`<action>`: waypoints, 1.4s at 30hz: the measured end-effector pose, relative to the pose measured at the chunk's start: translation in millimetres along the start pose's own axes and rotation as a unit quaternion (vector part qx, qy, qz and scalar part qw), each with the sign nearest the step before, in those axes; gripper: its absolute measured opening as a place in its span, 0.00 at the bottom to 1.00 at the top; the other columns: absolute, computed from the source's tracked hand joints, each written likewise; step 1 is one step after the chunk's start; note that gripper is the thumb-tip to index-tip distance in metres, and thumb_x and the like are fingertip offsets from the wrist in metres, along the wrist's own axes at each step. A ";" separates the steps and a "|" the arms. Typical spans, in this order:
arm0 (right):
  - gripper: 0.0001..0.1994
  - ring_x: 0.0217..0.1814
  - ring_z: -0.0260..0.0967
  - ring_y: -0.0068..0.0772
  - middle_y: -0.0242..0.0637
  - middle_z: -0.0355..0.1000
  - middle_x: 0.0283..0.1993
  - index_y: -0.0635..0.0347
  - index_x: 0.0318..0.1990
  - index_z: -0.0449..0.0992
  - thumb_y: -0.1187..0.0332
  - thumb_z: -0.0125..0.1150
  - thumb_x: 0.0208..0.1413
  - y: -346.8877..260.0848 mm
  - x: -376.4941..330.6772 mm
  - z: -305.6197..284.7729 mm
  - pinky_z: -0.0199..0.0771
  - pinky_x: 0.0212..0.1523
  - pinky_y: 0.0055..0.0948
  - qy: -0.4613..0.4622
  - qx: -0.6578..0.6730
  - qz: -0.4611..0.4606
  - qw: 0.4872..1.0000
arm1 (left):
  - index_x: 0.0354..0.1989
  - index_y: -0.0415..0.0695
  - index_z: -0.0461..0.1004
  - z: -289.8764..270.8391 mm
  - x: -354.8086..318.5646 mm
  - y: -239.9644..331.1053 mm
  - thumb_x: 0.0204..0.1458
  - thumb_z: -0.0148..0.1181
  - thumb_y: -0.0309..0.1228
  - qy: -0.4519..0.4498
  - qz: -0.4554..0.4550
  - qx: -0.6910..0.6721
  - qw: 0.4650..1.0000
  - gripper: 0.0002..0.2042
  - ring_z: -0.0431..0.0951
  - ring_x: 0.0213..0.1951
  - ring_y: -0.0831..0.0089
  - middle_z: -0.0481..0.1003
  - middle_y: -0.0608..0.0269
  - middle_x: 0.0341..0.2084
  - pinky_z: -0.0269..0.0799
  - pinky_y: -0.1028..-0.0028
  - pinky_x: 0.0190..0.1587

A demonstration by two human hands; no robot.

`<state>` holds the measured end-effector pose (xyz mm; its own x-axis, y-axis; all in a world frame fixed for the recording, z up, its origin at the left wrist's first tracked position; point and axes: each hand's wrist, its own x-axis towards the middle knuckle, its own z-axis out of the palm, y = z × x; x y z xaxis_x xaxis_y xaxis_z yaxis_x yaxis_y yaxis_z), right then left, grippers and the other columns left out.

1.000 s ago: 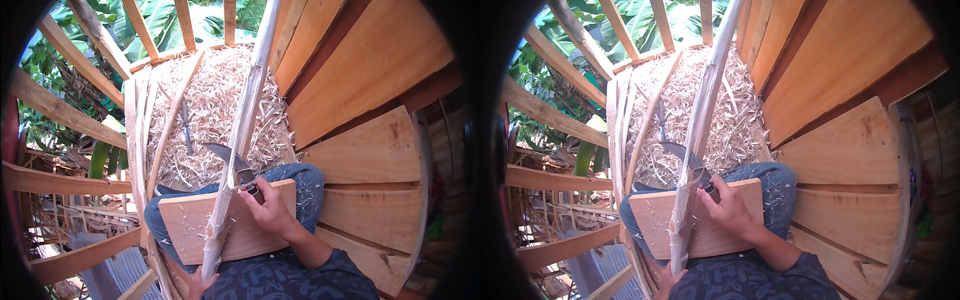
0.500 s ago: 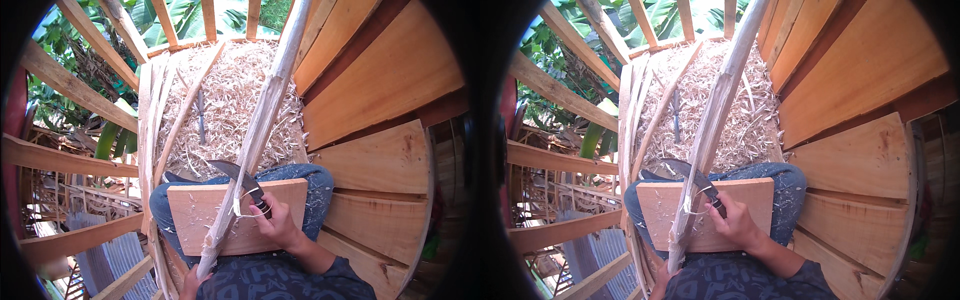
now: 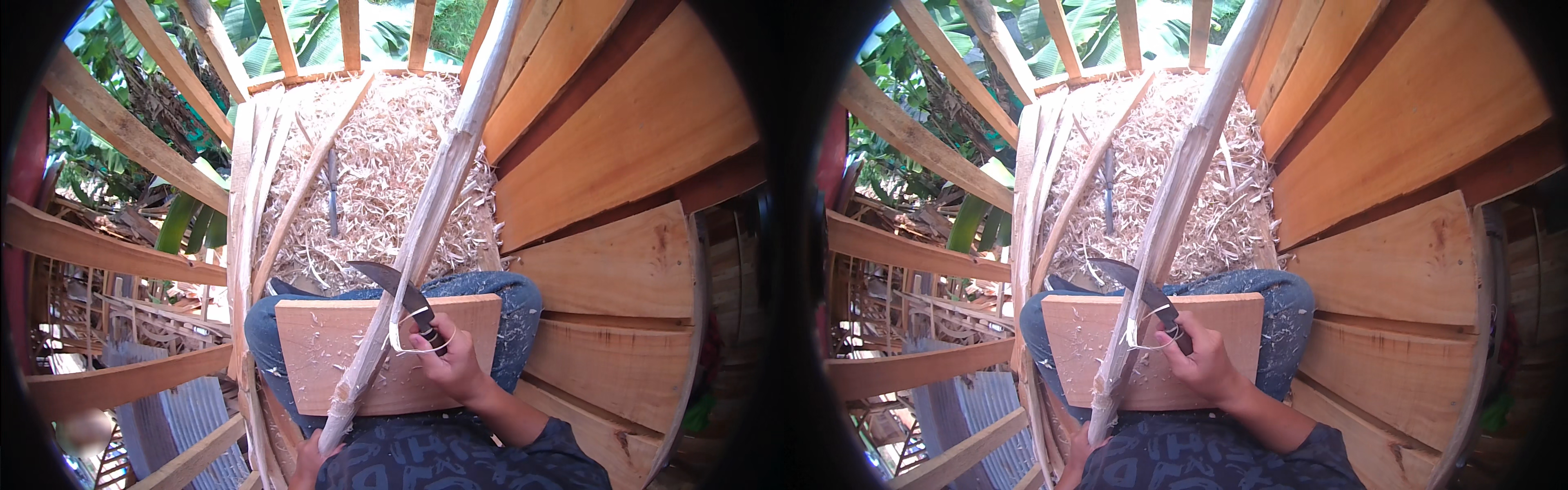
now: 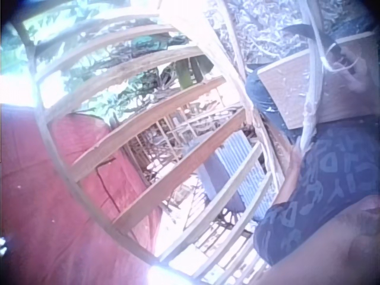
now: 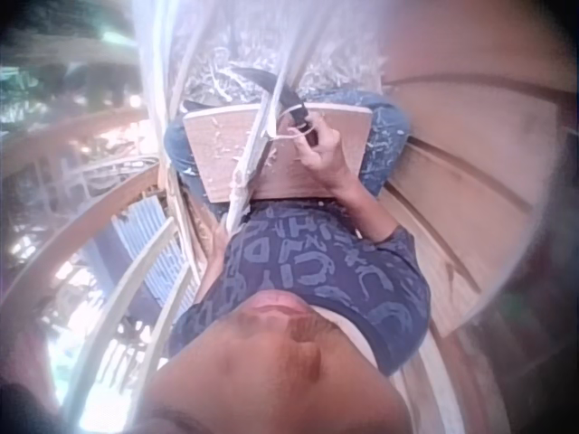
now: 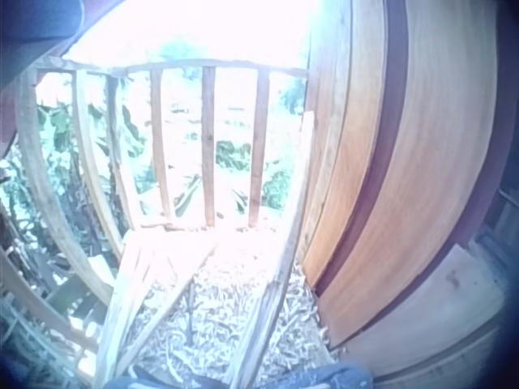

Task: The person sits cross-legged and uses a curved knife to shave the bark off a long wooden stick. They hold the stick against a small wooden board on their lap and repeatedly scrape the blade along the wood, producing thin shavings that accumulate on the floor.

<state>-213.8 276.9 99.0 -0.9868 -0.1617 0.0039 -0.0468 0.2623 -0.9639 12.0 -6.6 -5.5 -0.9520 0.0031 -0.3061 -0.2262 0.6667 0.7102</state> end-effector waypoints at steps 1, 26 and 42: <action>0.08 0.19 0.64 0.23 0.31 0.64 0.20 0.66 0.38 0.67 0.72 0.56 0.54 -3.8 1.2 -1.9 0.62 0.18 0.23 -0.030 0.066 0.037 0.997 | 0.31 0.40 0.70 0.0 0.7 -0.9 0.34 0.73 0.37 0.000 0.004 0.001 1.000 0.20 0.79 0.25 0.57 0.75 0.50 0.21 0.72 0.67 0.25; 0.04 0.20 0.58 0.13 0.27 0.64 0.20 0.63 0.32 0.67 0.73 0.56 0.54 -8.7 3.6 0.7 0.57 0.21 0.19 -0.039 0.088 0.070 0.993 | 0.29 0.40 0.70 -3.1 3.8 2.6 0.34 0.73 0.38 -0.003 0.014 -0.014 1.000 0.20 0.78 0.24 0.57 0.75 0.52 0.19 0.72 0.67 0.25; 0.06 0.12 0.51 0.10 0.22 0.56 0.18 0.59 0.36 0.63 0.69 0.52 0.59 -29.8 2.6 -23.8 0.50 0.10 0.15 -0.154 0.414 0.249 0.862 | 0.29 0.41 0.71 -2.1 3.7 3.4 0.33 0.74 0.37 0.004 0.025 -0.004 1.000 0.19 0.78 0.22 0.60 0.75 0.55 0.18 0.72 0.69 0.24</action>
<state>-218.6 291.3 134.1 -0.7583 -0.5036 -0.4140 0.6237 -0.3757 -0.6855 7.3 -5.9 -3.0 -0.9638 0.0293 -0.2648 -0.1803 0.6600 0.7293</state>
